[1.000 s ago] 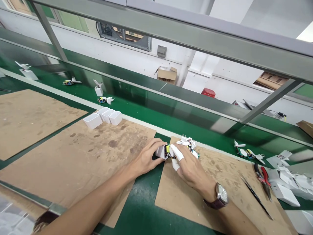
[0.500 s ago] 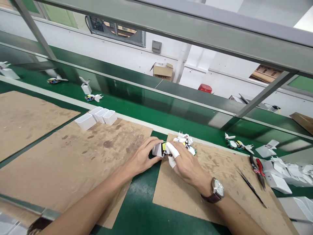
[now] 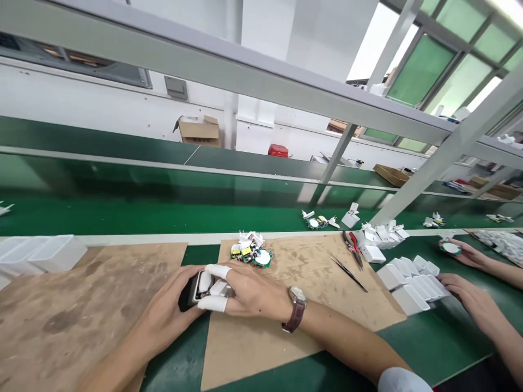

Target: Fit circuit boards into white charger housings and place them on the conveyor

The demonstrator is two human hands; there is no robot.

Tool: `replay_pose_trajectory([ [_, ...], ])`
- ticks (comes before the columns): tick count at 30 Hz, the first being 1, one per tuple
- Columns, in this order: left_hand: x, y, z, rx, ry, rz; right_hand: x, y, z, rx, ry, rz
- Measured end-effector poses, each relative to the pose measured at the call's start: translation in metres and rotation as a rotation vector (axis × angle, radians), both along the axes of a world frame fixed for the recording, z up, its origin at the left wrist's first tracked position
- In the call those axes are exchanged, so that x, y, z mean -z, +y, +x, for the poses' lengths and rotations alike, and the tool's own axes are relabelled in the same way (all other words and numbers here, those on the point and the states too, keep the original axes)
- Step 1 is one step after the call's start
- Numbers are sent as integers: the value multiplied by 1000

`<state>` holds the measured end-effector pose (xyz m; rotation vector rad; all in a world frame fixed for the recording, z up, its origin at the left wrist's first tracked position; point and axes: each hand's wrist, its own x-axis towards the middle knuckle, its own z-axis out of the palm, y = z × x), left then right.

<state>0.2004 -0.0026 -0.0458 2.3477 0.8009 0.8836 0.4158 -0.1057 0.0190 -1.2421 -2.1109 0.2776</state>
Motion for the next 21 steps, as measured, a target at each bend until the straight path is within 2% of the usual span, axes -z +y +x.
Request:
replay_pose_trajectory([
  [2,-3,5,-3,33,33,-91,1,2,2,10,84,-14],
  [5,-8,11,-7,32,4,-273,11,8,6,16,140,25],
  [11,-21,-1,-2,9,-267,-607,41,11,9,9,98,68],
  [14,-19,-5,0,-46,-403,-705,47,9,6,-11,94,81],
  [18,-11,-5,0,-2,-560,-811,44,13,0,-68,48,97],
  [21,-11,-6,0,15,-616,-812,43,18,-4,-127,16,91],
])
